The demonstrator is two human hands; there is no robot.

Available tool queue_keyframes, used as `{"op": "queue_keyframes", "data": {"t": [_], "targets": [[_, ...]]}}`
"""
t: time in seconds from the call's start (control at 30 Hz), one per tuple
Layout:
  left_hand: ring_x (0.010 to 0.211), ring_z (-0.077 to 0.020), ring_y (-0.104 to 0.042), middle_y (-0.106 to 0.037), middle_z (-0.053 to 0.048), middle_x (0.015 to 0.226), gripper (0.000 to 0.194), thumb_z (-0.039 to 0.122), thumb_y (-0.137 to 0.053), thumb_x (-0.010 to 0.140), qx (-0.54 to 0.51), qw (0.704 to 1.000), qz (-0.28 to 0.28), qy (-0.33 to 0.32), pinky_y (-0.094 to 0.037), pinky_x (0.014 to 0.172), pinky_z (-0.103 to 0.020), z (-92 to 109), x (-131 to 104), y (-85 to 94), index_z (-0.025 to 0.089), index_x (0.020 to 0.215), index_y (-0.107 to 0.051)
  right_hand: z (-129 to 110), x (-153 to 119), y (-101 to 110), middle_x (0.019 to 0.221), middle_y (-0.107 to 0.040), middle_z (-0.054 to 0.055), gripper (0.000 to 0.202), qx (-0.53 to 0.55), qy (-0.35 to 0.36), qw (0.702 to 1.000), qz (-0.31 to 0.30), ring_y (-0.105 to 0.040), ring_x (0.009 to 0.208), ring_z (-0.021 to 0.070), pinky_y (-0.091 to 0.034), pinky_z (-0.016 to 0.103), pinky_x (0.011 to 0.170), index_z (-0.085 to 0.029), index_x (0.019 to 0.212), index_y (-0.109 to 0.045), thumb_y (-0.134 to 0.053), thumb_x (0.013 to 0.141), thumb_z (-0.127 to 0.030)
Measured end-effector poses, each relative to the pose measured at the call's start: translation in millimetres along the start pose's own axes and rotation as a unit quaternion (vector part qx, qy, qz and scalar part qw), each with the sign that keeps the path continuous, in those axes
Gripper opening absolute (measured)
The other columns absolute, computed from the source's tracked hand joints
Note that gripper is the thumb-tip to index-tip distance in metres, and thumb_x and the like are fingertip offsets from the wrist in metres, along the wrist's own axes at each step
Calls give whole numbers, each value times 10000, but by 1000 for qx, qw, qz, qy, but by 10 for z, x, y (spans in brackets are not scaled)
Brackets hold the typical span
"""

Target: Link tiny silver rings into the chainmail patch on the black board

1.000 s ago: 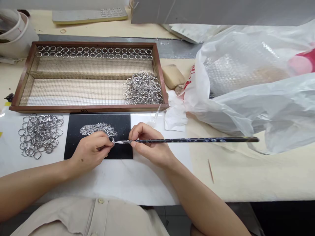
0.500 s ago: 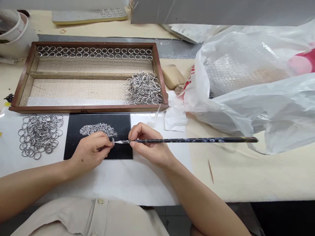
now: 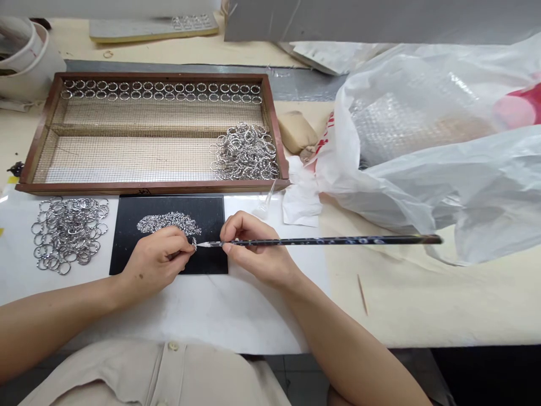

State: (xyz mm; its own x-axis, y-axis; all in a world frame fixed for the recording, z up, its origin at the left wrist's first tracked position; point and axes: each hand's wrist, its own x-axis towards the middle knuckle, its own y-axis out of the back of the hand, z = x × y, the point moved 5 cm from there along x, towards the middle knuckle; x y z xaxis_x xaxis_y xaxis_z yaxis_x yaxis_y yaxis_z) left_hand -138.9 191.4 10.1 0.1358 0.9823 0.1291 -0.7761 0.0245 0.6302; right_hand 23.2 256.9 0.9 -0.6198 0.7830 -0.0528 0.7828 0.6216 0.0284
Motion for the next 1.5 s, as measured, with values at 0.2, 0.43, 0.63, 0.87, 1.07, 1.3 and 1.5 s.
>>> {"op": "queue_keyframes", "data": {"t": [0.2, 0.43, 0.63, 0.87, 1.07, 1.3, 1.5], "targets": [[640, -82, -545, -585, 15, 697, 184, 40, -526, 802, -8, 1000, -2, 6, -413, 566, -184, 0, 4, 3, 161, 701, -622, -22, 8, 16, 726, -541, 0, 129, -15, 10, 999, 46, -497, 654, 154, -401, 313, 592, -230, 751, -504, -616, 807, -259], [639, -89, -544, -580, 15, 682, 190, 40, -519, 804, -10, 1000, -3, 12, -414, 573, -196, 1, 6, -1, 160, 690, -613, -83, 25, -73, 639, -536, -13, 134, -147, 26, 983, 104, -491, 566, 131, -395, 285, 529, -221, 704, -499, -590, 798, -193], [635, -86, -536, -573, 17, 677, 190, 32, -521, 800, -16, 1000, -2, 12, -413, 577, -195, -7, 3, -5, 157, 685, -605, -91, 31, -72, 619, -525, -16, 149, -171, 30, 978, 112, -482, 552, 126, -391, 279, 518, -219, 682, -484, -578, 792, -187], [639, -79, -534, -565, 21, 670, 190, 11, -529, 788, -16, 1000, 4, 5, -399, 569, -179, 5, 7, -1, 148, 676, -597, -106, 43, -79, 615, -521, -19, 149, -191, 39, 975, 110, -480, 550, 120, -399, 270, 516, -217, 679, -475, -564, 793, -181], [645, -77, -534, -564, 22, 678, 180, 8, -540, 785, -14, 1000, -1, 10, -399, 574, -177, 5, 5, 1, 145, 687, -605, -109, 39, -91, 614, -523, -18, 154, -202, 45, 973, 106, -479, 548, 121, -395, 270, 509, -218, 682, -468, -563, 794, -170], [636, -72, -531, -562, 27, 676, 180, 12, -545, 785, -8, 1000, 0, 7, -394, 565, -173, 11, 8, 8, 147, 682, -603, -101, 28, -90, 625, -532, -14, 144, -178, 40, 978, 106, -492, 561, 130, -392, 281, 520, -218, 688, -484, -572, 794, -178], [650, -75, -553, -580, 23, 687, 184, 19, -541, 793, -11, 1000, 0, 4, -412, 575, -170, 3, 6, 5, 151, 691, -618, -63, 0, -3, 659, -550, -10, 132, -79, 26, 991, 105, -522, 624, 151, -405, 312, 578, -225, 716, -505, -586, 818, -208]]}}
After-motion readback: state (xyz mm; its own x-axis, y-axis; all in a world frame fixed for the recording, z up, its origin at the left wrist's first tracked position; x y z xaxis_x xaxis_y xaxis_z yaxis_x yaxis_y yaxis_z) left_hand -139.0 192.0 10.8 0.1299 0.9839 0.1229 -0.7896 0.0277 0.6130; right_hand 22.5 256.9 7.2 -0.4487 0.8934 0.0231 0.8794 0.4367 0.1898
